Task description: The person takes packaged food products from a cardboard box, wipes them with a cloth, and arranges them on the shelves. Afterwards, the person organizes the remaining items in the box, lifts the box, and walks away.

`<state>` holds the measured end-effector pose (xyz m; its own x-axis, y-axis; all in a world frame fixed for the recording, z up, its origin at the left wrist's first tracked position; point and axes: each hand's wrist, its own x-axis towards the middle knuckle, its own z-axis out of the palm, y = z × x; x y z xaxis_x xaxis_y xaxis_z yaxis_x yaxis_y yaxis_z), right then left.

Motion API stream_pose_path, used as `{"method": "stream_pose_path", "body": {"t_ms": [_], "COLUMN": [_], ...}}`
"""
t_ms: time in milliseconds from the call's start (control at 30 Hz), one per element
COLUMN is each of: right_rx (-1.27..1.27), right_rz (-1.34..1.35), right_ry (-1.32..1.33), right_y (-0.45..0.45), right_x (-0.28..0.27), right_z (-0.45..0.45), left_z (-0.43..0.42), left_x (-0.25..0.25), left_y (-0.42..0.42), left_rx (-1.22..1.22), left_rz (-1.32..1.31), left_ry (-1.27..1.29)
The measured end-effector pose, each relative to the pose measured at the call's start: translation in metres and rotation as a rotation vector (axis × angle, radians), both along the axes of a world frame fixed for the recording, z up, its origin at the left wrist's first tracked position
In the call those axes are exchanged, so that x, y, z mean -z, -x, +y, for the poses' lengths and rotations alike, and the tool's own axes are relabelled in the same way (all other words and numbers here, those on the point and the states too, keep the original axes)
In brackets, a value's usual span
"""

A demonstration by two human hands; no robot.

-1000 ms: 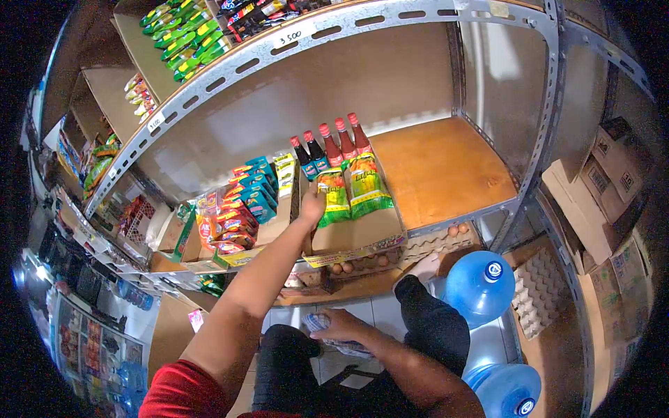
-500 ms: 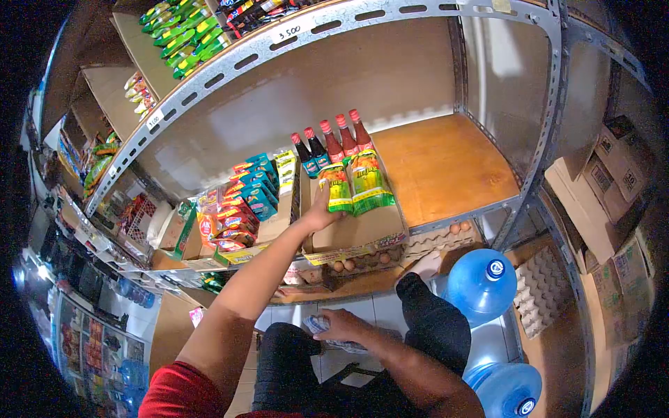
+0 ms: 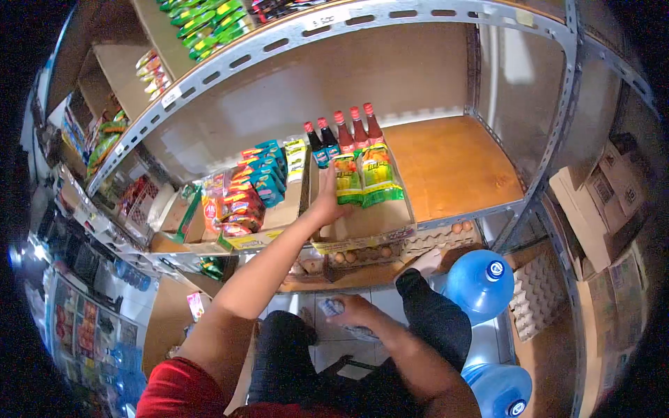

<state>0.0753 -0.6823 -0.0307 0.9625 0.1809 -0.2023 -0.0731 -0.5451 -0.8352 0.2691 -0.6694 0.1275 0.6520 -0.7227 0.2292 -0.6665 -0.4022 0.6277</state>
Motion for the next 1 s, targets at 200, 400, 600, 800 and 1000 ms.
{"method": "stream_pose_path", "body": {"t_ms": [200,400,600,800,1000], "right_rx": [0.023,-0.180,-0.144,-0.266,-0.166], "right_rz": [-0.057,0.105,0.341,0.377,0.430], "right_ry": [0.193,0.225,0.377,0.548,0.561], "right_y": [0.000,0.005,0.010,0.019,0.027], "right_x": [0.010,0.014,0.027,0.060,0.025], "right_z": [-0.012,-0.020,-0.016,-0.022,0.006], "left_z": [0.115,0.296,0.460,0.523,0.545], "left_x": [-0.043,-0.022,0.033,0.052,0.116], "left_y": [0.074,0.121,0.169,0.189,0.128], "left_rx": [0.102,-0.247,-0.675,-1.030,-0.901], "left_rz": [-0.005,0.304,0.228,0.187,0.578], "left_ry": [0.113,-0.009,-0.321,-0.846,-0.362]}}
